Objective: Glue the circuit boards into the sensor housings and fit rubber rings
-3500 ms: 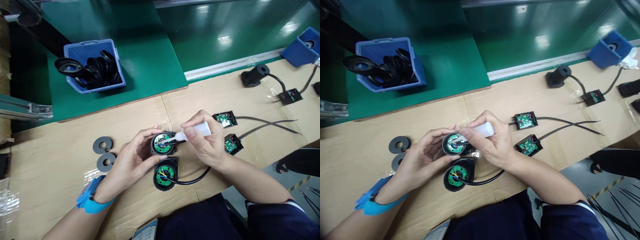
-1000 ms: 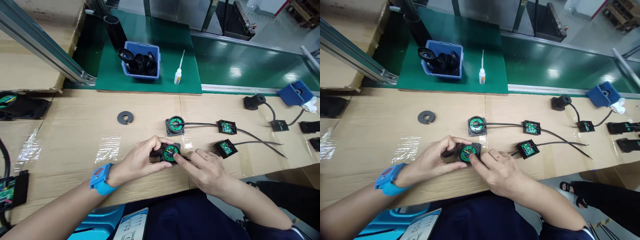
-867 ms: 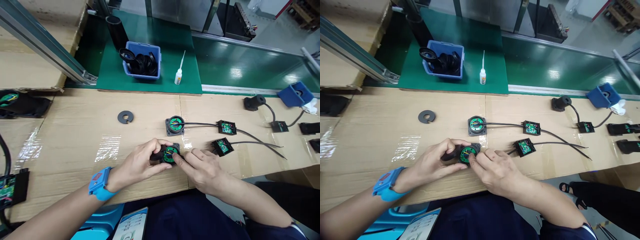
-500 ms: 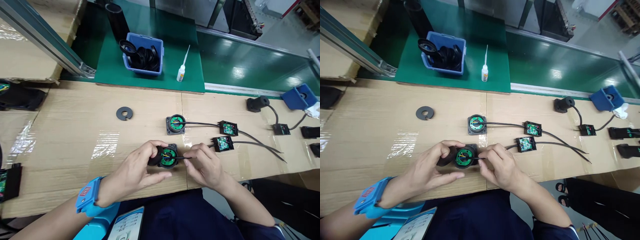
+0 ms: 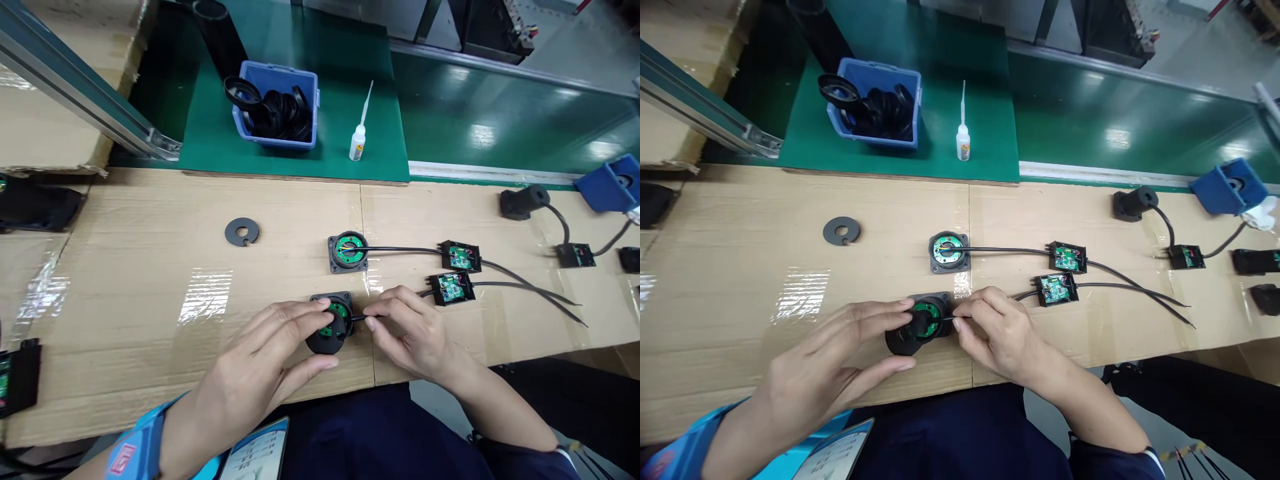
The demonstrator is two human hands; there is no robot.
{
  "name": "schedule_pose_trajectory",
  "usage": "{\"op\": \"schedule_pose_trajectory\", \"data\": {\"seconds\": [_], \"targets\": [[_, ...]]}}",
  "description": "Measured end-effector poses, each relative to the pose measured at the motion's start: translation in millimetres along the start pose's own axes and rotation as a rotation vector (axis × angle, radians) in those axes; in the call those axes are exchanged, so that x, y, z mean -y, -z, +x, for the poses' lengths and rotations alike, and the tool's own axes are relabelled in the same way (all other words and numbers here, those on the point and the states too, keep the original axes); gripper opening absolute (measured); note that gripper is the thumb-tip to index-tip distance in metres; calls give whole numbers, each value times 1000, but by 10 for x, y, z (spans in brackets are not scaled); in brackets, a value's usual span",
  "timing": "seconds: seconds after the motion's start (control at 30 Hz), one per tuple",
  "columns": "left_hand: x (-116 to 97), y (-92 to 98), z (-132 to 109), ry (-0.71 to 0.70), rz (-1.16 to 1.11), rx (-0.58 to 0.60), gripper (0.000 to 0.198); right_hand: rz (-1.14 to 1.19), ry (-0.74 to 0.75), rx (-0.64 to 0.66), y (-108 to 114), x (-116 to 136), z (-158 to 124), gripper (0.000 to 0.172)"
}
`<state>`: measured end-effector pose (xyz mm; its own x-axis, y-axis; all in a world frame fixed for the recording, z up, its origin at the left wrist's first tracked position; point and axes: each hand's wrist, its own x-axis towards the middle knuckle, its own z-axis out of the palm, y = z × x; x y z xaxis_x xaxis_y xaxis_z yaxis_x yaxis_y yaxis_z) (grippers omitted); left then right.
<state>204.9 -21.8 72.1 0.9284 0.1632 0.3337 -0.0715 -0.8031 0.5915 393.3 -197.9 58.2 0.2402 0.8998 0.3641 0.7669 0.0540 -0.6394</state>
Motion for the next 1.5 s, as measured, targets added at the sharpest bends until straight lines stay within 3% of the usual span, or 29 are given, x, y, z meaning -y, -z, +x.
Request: {"op": "schedule_pose_trajectory", "data": {"seconds": [0.1, 0.3, 0.6, 0.67, 0.77, 0.87, 0.97, 1.13, 1.2, 1.27, 1.43, 1.5], "targets": [[-16, -72, 53, -32, 76, -15, 55, 9, -4, 15, -1, -8, 5, 10], [-28, -152, 100, -56, 176, 16, 55, 8, -28, -2, -19, -14, -26, 10], [-57, -127, 143, -51, 250, 104, 51, -12, -20, 15, -1, -8, -31, 9], [-55, -113, 155, -54, 254, 128, 51, -125, 57, -47, 21, 19, -24, 8], [-50, -85, 161, -63, 263, 163, 46, -326, 359, -167, 22, 73, -33, 7], [-49, -68, 153, -80, 285, 208, 43, -354, 536, -142, -58, 108, -64, 19], [-60, -77, 131, -109, 344, 241, 47, -349, 467, -63, -169, 119, -92, 32], [-24, -100, 87, -185, 463, 209, 54, -399, 395, 6, -240, 157, -80, 24], [51, -96, 88, -205, 398, 170, 66, -405, 397, 13, -232, 172, -63, 20], [142, -93, 116, -187, 193, 131, 75, -411, 408, -1, -223, 179, -51, 19], [239, -198, 279, 218, -348, 197, 32, -437, 426, -22, -234, 161, -61, 19], [222, -280, 337, 287, -456, 204, 24, -444, 434, -48, -243, 148, -72, 19]]}}
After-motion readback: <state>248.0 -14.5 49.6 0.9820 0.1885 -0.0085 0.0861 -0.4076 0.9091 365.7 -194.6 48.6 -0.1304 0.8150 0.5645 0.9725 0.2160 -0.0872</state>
